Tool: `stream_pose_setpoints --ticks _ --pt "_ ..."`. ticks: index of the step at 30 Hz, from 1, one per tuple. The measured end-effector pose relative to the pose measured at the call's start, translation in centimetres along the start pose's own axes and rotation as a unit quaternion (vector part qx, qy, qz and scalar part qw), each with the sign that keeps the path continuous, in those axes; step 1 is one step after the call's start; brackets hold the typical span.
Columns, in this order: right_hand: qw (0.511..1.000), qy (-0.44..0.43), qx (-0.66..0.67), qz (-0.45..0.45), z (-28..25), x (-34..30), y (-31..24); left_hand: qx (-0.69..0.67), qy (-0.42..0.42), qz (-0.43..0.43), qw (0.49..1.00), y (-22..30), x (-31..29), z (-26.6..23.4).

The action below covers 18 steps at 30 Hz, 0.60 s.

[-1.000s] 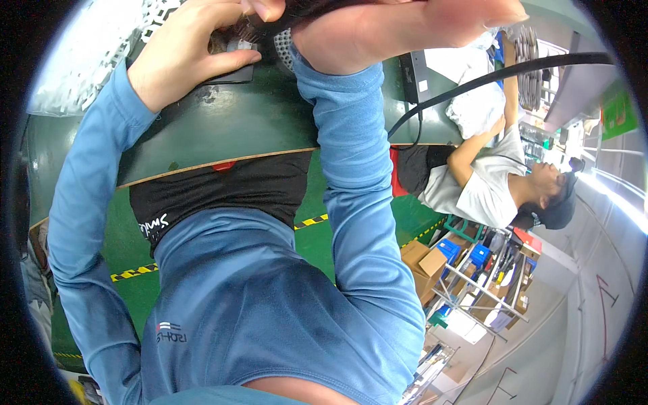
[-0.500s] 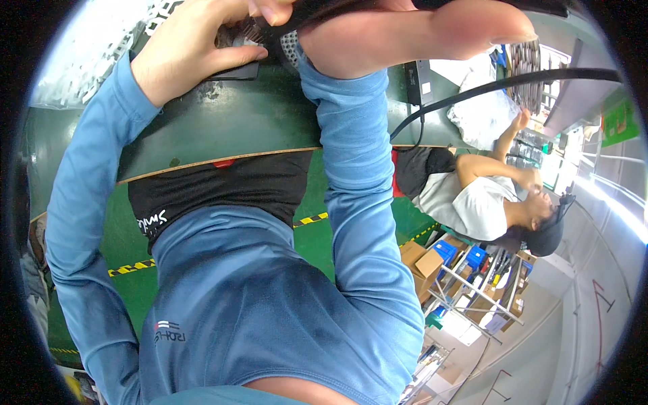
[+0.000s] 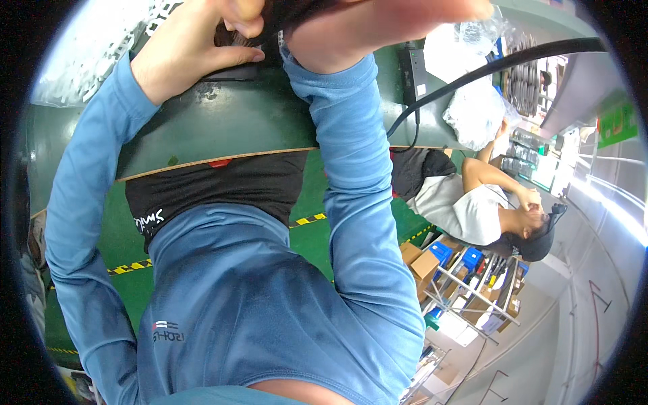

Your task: Assembling small electronic components at a factory workstation using hands and an air nozzle tool.

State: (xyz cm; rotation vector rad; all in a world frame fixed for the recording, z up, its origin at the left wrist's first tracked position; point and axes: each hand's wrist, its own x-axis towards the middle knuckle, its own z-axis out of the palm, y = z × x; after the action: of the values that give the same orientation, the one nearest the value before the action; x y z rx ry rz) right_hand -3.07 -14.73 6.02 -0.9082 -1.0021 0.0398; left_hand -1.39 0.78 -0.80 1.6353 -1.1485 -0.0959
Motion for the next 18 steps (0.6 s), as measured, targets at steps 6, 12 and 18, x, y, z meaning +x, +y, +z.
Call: stream_pose_setpoints --ticks 6,12,18 --pt "1.0 -0.01 -0.012 -0.011 -0.7 -0.5 -0.2 0.004 -0.014 0.028 0.999 -0.9 -0.4 0.2" --pt "0.996 -0.029 -0.055 -0.07 -1.1 -0.5 0.7 -0.026 -0.007 0.027 0.999 -0.4 0.0 0.4" --pt "0.99 0.111 -0.031 -0.081 0.6 -0.5 2.1 -0.125 -0.028 -0.052 0.99 -0.6 -0.8 1.4"
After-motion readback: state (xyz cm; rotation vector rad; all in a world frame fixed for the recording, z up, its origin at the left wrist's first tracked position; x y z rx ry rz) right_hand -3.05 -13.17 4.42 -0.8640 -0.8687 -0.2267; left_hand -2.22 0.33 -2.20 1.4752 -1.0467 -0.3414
